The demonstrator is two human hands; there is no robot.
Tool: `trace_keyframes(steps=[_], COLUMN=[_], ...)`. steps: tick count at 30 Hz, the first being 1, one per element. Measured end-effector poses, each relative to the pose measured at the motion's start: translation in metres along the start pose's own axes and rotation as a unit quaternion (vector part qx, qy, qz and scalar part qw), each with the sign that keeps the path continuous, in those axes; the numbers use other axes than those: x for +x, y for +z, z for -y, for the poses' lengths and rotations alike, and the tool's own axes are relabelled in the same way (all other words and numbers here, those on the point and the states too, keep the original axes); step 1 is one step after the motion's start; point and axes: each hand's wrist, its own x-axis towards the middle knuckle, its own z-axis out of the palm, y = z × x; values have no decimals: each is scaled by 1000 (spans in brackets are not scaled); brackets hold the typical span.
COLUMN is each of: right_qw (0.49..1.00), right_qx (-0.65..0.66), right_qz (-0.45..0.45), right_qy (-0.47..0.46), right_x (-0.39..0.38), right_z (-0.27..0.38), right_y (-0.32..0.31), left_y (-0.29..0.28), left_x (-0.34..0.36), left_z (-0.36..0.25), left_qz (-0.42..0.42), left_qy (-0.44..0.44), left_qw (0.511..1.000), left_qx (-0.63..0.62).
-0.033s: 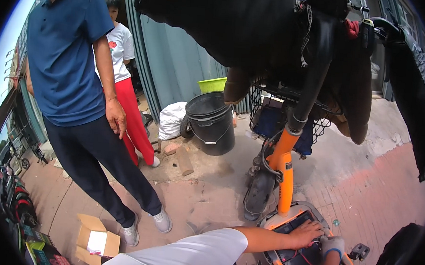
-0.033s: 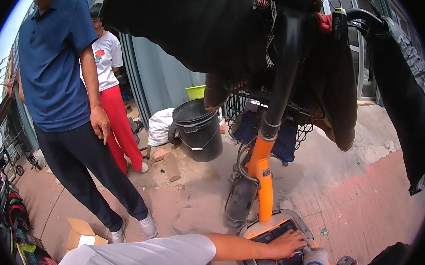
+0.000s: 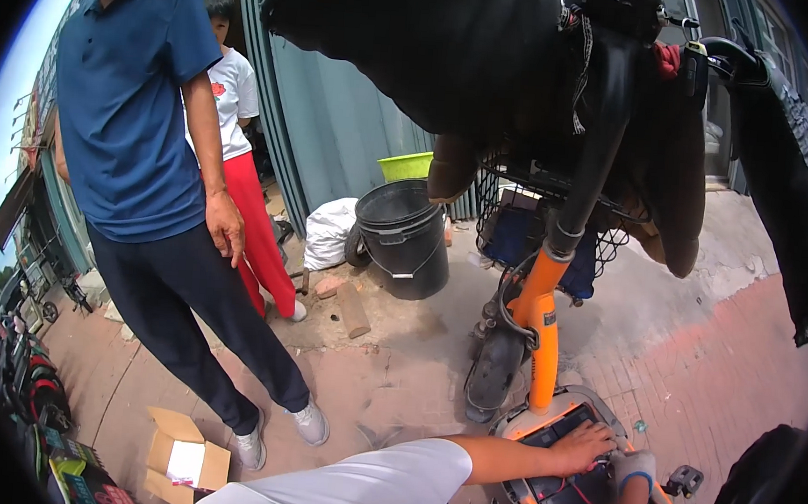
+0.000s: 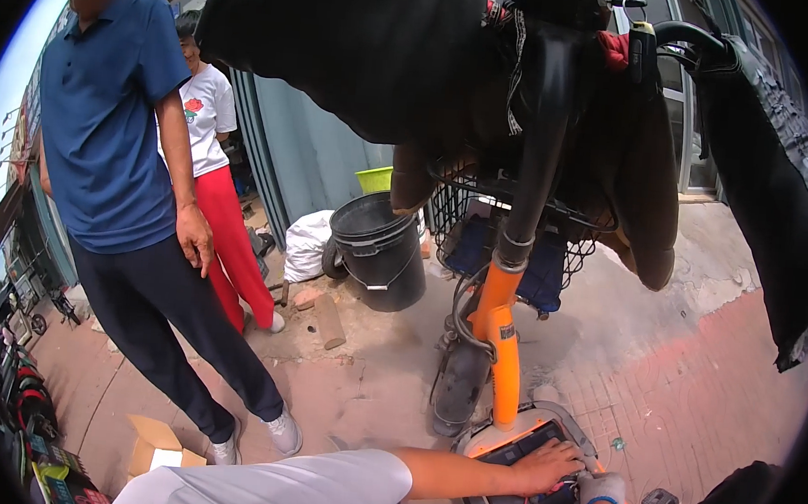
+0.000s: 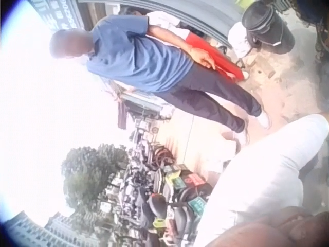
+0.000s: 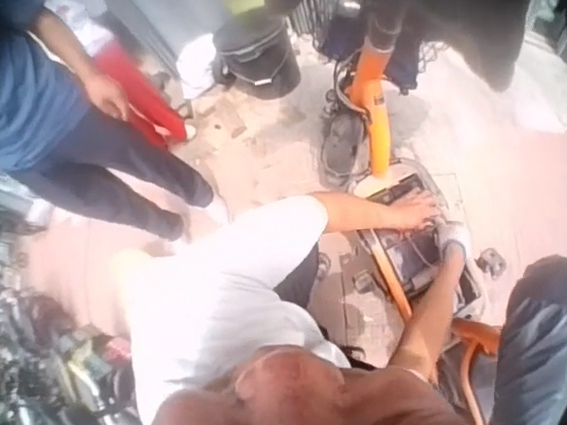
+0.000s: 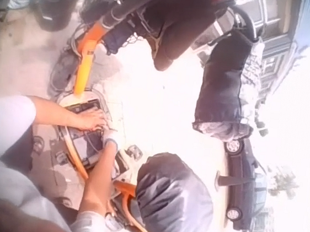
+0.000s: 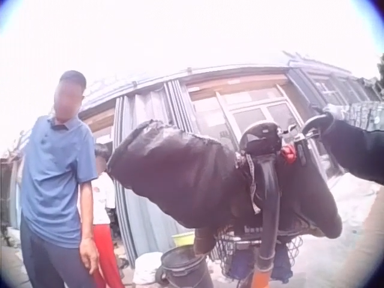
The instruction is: The person connects wires in an electric scooter's battery compartment by hand, places the footboard cover over the compartment, and secures it with screws using a power drill.
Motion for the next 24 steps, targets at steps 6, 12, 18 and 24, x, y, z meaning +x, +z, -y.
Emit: trace_keyframes(steps=[6,12,18,24], right_qw=[996,985,962,988], right_qx=[-80,-11,259,80], right_qz=[-35,-171,-82,-122], right_qy=[4,5,-23,-47], right_x=[20,-19,4,-36], right_z=[-9,-5,-46,-18], right_y=[31,20,29,7], left_y=[-9,-12,-4,4], left_x=[0,0,-2,-1], left_z=[0,-9,-22,-11], left_qz=[34,40,59,-19], left_qy=[-6,-3,-10,22], left_qw=[999,999,998,1000], left_qx=[16,13,13,10])
